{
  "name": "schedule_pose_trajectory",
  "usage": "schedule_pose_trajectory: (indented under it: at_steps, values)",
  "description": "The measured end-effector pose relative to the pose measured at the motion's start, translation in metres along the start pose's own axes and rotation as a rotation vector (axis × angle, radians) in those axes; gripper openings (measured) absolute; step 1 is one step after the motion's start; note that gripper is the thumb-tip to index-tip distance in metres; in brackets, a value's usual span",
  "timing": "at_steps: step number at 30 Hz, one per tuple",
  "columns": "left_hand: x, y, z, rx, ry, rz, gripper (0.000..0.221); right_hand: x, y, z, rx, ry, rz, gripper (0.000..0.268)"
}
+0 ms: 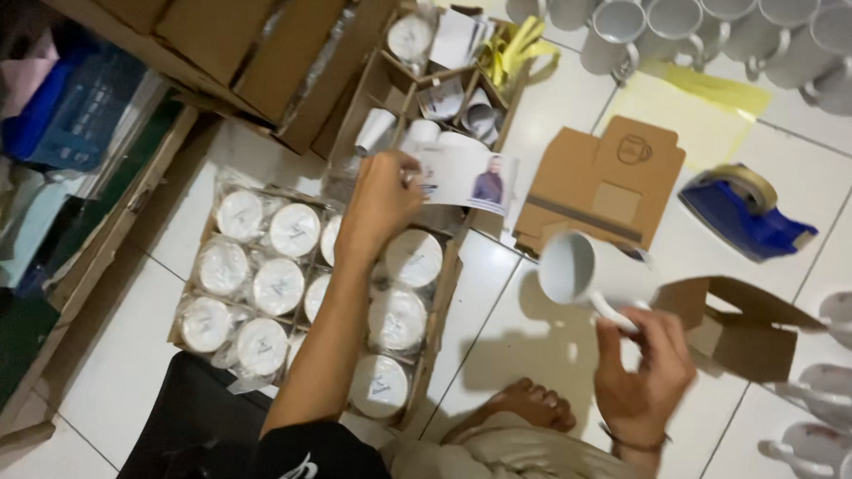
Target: The person places a printed mug into a cardboard box, folds the box shut, and then uses a heat press machine to transfer a design onto another mug before peeling off the backing paper.
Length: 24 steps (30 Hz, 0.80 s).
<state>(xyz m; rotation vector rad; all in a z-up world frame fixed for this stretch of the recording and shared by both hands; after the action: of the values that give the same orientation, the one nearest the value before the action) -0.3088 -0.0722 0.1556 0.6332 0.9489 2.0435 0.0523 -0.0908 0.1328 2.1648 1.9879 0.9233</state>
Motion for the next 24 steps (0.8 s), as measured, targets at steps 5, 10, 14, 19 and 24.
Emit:
schedule_pose_trajectory:
  at_steps: [5,10,14,19,24]
  values:
    - [0.038,-0.007,-0.077,0.145,0.192,-0.08,0.018,0.02,-0.06,-0.004,0.183,-0.015,-0.1,0.009]
    - [0.065,-0.011,-0.109,0.362,0.281,-0.42,0.039,0.007,-0.074,0.005,0.201,0.041,-0.107,0.014]
    - [0.059,0.01,-0.073,0.239,0.365,-0.168,0.075,-0.017,-0.061,0.015,0.179,-0.199,-0.088,0.006]
    - [0.073,-0.003,-0.026,0.038,0.519,-0.278,0.093,-0.027,-0.042,0.036,0.153,-0.332,-0.069,0.021]
    - [0.056,-0.099,-0.1,0.502,0.097,-0.189,0.097,-0.028,-0.028,0.047,0.028,-0.27,0.033,0.009]
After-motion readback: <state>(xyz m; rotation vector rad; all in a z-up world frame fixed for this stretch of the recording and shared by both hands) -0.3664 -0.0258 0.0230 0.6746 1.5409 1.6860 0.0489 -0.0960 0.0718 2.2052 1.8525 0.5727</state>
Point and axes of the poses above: each hand's wrist, its own x-axis towards the middle knuckle, its own y-axis out of the back of the hand, z = x × y, the point moved 1 cm from there along x, towards the middle knuckle, and after that the axes turned 9 degrees about z, right-handed, at the moved point
